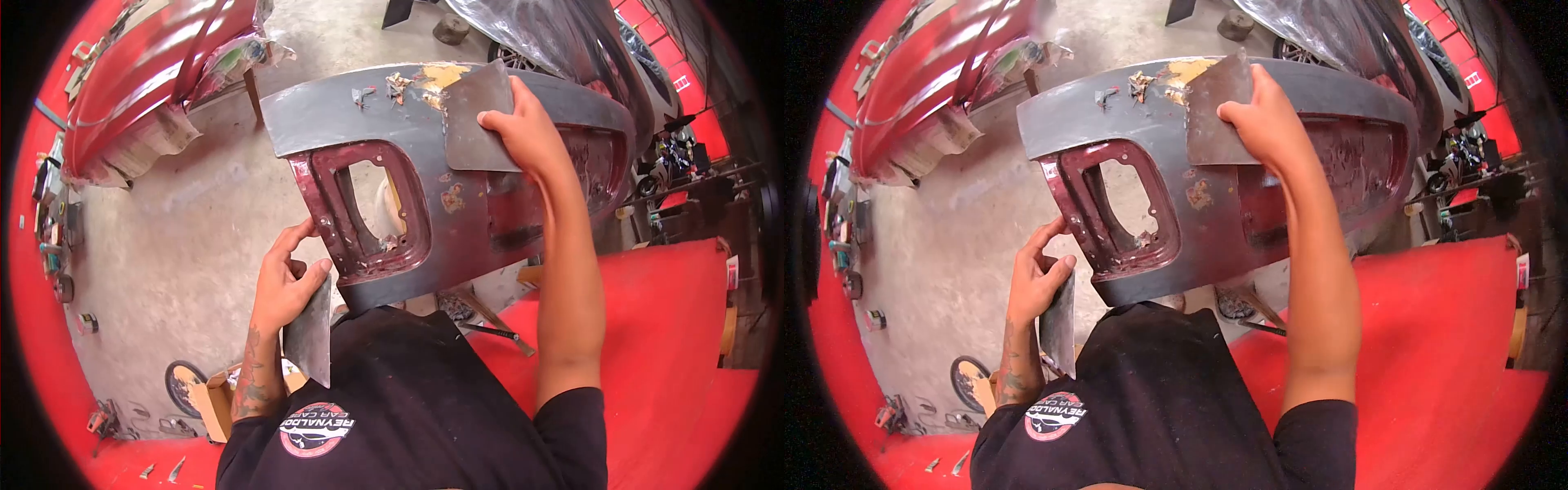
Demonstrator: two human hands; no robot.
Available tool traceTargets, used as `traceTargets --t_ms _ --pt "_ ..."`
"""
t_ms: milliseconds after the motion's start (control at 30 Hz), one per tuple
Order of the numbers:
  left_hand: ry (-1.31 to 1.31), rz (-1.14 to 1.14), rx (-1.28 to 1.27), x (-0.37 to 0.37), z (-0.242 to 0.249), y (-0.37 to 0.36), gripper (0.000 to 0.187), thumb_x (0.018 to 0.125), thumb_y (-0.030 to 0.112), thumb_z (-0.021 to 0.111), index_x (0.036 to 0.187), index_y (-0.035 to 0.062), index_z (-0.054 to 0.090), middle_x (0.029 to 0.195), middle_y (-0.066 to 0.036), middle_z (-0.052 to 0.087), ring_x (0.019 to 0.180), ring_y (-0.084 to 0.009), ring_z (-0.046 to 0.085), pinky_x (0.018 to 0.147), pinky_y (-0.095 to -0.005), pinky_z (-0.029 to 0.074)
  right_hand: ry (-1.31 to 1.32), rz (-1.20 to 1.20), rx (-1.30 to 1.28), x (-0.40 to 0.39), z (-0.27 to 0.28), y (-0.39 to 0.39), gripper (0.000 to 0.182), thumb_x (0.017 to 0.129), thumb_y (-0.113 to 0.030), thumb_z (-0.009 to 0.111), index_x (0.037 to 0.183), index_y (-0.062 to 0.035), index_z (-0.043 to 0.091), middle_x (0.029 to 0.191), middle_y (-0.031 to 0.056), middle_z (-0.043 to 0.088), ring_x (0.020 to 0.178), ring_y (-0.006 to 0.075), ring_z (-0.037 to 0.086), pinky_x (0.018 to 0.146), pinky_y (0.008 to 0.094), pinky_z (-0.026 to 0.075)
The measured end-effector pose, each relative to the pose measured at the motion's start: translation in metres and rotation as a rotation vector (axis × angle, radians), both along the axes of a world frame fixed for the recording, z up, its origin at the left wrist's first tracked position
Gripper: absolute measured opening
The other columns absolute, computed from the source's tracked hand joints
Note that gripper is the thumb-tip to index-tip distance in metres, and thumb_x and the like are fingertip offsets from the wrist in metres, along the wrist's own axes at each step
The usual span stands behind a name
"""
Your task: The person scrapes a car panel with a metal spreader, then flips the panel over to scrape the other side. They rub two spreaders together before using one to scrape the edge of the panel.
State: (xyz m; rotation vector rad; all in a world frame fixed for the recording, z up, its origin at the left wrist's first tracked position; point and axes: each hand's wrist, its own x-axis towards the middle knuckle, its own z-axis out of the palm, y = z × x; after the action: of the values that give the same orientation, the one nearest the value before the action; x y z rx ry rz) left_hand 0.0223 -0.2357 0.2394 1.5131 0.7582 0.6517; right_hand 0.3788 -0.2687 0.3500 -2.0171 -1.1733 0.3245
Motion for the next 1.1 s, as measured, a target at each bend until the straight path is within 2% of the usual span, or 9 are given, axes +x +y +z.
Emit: traceTargets --t_ms 167,300,433,533,633,767,833,1000,1100 --pt "0.030 0.000 -0.031 -0.001 0.007 -0.001 0.059 0.081 0.008 0.063 0.137 -0.0054 0.046 0.124 -0.009 0.054 0.073 -0.0048 0.053 0.058 -0.0202 0.043 0.453 0.021 0.054 -0.003 0.030 -0.032 0.054 0.075 -0.007 0.063 0.124 0.0097 0.047 0.101 0.0168 0.065 0.095 0.0191 0.063 0.084 0.0291 0.050" --pt "0.056 -0.021 -0.015 0.000 0.010 -0.001 0.060 0.082 0.008 0.063 0.137 -0.0051 0.046 0.124 -0.010 0.054 0.073 -0.0043 0.053 0.057 -0.0200 0.043 0.167 -0.039 0.116 -0.018 0.006 -0.003 0.053 0.074 -0.006 0.063 0.123 0.0092 0.047 0.101 0.0153 0.064 0.093 0.0173 0.061 0.083 0.0289 0.049" --pt "0.025 -0.017 -0.019 -0.001 0.004 0.000 0.060 0.082 0.008 0.064 0.137 -0.0044 0.046 0.125 -0.010 0.054 0.072 -0.0038 0.052 0.057 -0.0196 0.042 0.190 0.009 0.043 -0.003 0.018 -0.023 0.059 0.074 -0.006 0.062 0.127 0.0104 0.045 0.106 0.0165 0.063 0.095 0.0176 0.061 0.083 0.0291 0.049" --pt "0.035 -0.015 -0.043 -0.001 0.010 -0.001 0.060 0.082 0.009 0.064 0.137 -0.0045 0.046 0.125 -0.010 0.054 0.073 -0.0042 0.053 0.058 -0.0201 0.043 0.471 0.006 0.020 -0.015 0.026 -0.027 0.068 0.073 -0.007 0.063 0.135 0.0110 0.040 0.114 0.0199 0.061 0.098 0.0203 0.061 0.084 0.0295 0.049" --pt "-0.019 -0.007 -0.027 0.000 0.003 -0.001 0.061 0.080 0.006 0.066 0.137 -0.0013 0.047 0.124 -0.008 0.055 0.054 -0.0015 0.045 0.048 -0.0196 0.038 0.028 -0.032 0.135 -0.018 -0.004 0.005 0.051 0.073 -0.006 0.062 0.121 0.0082 0.050 0.108 0.0178 0.064 0.097 0.0215 0.063 0.084 0.0308 0.050" --pt "-0.030 -0.013 -0.007 -0.001 0.001 0.001 0.061 0.080 0.006 0.065 0.138 -0.0003 0.047 0.123 -0.008 0.055 0.054 -0.0017 0.046 0.049 -0.0199 0.039 0.299 0.024 0.101 -0.010 0.009 -0.013 0.046 0.072 -0.004 0.062 0.116 0.0052 0.052 0.102 0.0152 0.062 0.091 0.0171 0.059 0.081 0.0295 0.049" --pt "0.022 -0.023 -0.066 -0.002 0.010 -0.001 0.060 0.082 0.009 0.064 0.137 -0.0047 0.046 0.125 -0.010 0.053 0.076 -0.0045 0.053 0.060 -0.0201 0.044 0.268 0.017 0.151 -0.015 0.008 -0.014 0.046 0.072 -0.003 0.062 0.116 0.0055 0.051 0.099 0.0145 0.062 0.088 0.0163 0.059 0.078 0.0291 0.049" --pt "-0.001 -0.035 -0.055 -0.001 0.007 0.001 0.060 0.082 0.010 0.064 0.137 -0.0057 0.046 0.124 -0.010 0.054 0.077 -0.0048 0.053 0.062 -0.0207 0.044 0.034 -0.162 0.162 -0.020 0.007 0.001 0.048 0.072 -0.002 0.062 0.118 0.0070 0.050 0.091 0.0128 0.062 0.079 0.0151 0.057 0.070 0.0295 0.048" --pt "-0.040 -0.026 -0.059 -0.002 0.001 0.001 0.059 0.081 0.007 0.064 0.136 -0.0041 0.047 0.123 -0.010 0.054 0.069 -0.0042 0.052 0.058 -0.0206 0.044 0.205 -0.068 0.153 -0.001 0.003 -0.019 0.053 0.072 -0.005 0.063 0.121 0.0070 0.049 0.094 0.0150 0.063 0.082 0.0181 0.058 0.074 0.0319 0.049"
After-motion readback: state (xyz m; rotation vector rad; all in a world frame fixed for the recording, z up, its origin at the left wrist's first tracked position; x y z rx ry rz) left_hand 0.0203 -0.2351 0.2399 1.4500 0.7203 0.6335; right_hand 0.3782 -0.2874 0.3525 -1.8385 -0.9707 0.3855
